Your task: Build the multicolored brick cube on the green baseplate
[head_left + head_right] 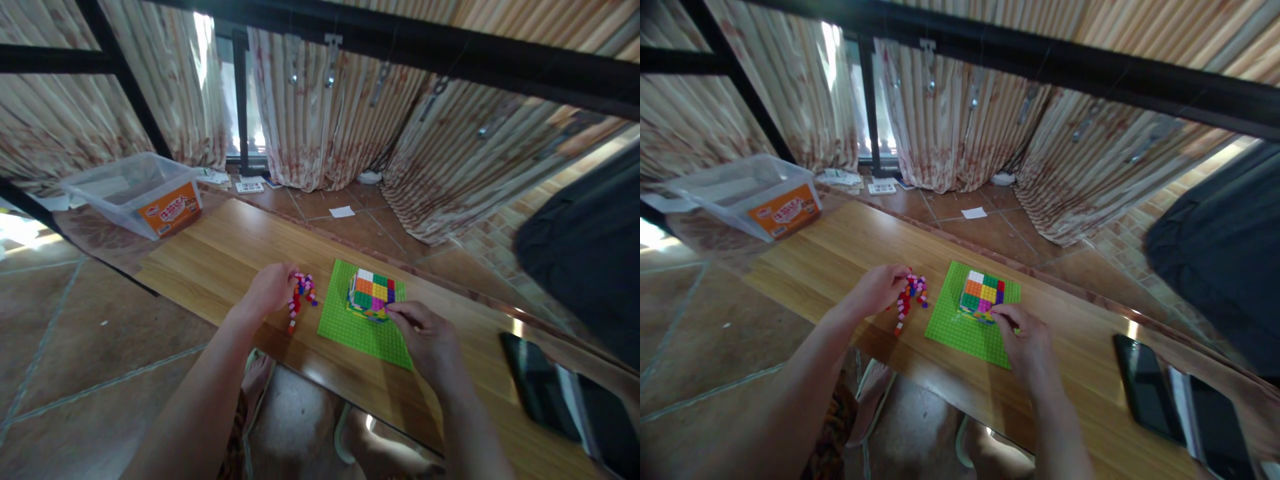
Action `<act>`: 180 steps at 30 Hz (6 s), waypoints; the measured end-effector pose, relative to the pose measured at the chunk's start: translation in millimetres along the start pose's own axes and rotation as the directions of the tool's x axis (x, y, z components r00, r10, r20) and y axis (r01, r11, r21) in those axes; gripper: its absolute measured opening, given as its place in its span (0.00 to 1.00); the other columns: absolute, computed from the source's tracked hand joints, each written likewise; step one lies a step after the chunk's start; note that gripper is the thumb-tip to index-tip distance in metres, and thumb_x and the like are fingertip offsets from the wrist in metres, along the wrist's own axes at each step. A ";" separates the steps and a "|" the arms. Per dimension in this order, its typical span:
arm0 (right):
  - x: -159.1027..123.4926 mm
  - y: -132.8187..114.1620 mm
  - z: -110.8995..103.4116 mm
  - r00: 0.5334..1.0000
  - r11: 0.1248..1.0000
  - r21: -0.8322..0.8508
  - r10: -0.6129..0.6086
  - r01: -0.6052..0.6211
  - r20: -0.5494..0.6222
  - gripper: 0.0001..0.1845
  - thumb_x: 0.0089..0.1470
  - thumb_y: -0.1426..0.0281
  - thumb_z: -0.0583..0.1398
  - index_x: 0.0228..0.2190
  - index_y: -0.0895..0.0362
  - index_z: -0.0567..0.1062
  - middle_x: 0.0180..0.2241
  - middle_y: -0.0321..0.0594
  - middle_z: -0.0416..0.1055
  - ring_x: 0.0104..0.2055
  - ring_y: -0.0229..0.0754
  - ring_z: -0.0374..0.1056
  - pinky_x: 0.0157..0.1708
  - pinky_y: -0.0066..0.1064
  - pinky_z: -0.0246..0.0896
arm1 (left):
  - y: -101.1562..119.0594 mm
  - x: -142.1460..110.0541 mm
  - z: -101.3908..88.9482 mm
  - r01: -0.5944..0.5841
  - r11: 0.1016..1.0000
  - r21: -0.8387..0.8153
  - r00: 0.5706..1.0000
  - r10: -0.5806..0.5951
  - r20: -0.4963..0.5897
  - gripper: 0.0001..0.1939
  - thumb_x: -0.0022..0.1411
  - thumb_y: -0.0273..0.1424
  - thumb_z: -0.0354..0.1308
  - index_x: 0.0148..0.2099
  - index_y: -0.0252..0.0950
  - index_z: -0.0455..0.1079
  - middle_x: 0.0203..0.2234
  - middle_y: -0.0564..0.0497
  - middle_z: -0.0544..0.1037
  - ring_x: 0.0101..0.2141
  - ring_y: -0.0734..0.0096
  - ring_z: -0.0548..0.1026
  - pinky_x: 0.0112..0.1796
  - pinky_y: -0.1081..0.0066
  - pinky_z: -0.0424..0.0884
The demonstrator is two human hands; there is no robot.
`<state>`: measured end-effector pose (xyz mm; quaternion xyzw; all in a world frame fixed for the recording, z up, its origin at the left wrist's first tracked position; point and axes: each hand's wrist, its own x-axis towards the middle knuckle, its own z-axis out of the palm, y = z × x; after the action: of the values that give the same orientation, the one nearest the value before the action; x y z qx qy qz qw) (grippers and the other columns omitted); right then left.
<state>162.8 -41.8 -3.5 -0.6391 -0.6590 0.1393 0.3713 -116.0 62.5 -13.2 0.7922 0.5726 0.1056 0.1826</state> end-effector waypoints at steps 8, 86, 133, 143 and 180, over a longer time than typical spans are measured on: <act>2.3 -3.8 9.2 0.995 0.994 -0.047 -0.100 0.101 0.030 0.11 0.58 0.66 0.57 0.31 0.54 0.79 0.34 0.39 0.77 0.36 0.41 0.73 0.37 0.31 0.66 | -2.5 -0.1 0.0 0.003 1.000 -0.004 1.000 -0.003 0.003 0.11 0.62 0.28 0.48 0.35 0.37 0.72 0.31 0.48 0.78 0.34 0.66 0.75 0.35 0.71 0.63; 10.2 -55.3 119.0 0.968 0.972 -0.178 -0.111 0.153 0.224 0.11 0.58 0.75 0.55 0.39 0.55 0.76 0.40 0.44 0.72 0.43 0.45 0.69 0.45 0.35 0.64 | 7.9 10.2 18.4 -0.485 0.836 -0.254 0.868 0.497 -0.022 0.23 0.70 0.34 0.37 0.30 0.35 0.70 0.29 0.49 0.75 0.36 0.70 0.71 0.48 0.69 0.64; 20.1 -54.1 120.8 0.957 0.962 -0.180 -0.156 0.203 0.245 0.07 0.58 0.75 0.57 0.30 0.57 0.74 0.33 0.42 0.72 0.37 0.44 0.69 0.41 0.34 0.62 | -20.4 18.9 30.5 -0.051 0.714 -0.699 0.999 0.044 -0.028 0.26 0.65 0.49 0.41 0.37 0.33 0.70 0.31 0.48 0.78 0.33 0.68 0.75 0.35 0.70 0.71; 12.7 -66.9 99.6 0.967 0.968 -0.010 -0.252 0.253 0.045 0.14 0.62 0.74 0.52 0.42 0.56 0.76 0.38 0.44 0.73 0.39 0.41 0.70 0.41 0.32 0.66 | -17.3 18.5 22.7 -0.051 0.742 -0.669 0.999 0.040 -0.031 0.26 0.65 0.49 0.41 0.36 0.34 0.70 0.30 0.47 0.77 0.31 0.68 0.75 0.34 0.70 0.71; 12.6 27.7 37.1 0.900 0.795 0.542 0.410 -0.273 -0.148 0.12 0.36 0.61 0.70 0.24 0.54 0.81 0.32 0.42 0.78 0.38 0.45 0.72 0.43 0.41 0.65 | -19.8 23.2 23.0 -0.049 0.809 -0.586 0.998 0.055 -0.009 0.24 0.64 0.48 0.43 0.38 0.35 0.71 0.31 0.47 0.78 0.32 0.66 0.76 0.34 0.69 0.72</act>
<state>159.7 -15.1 -43.3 -0.6399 -0.4170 0.2891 0.5771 -117.1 86.1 -43.3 0.7132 0.4896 0.2784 0.4172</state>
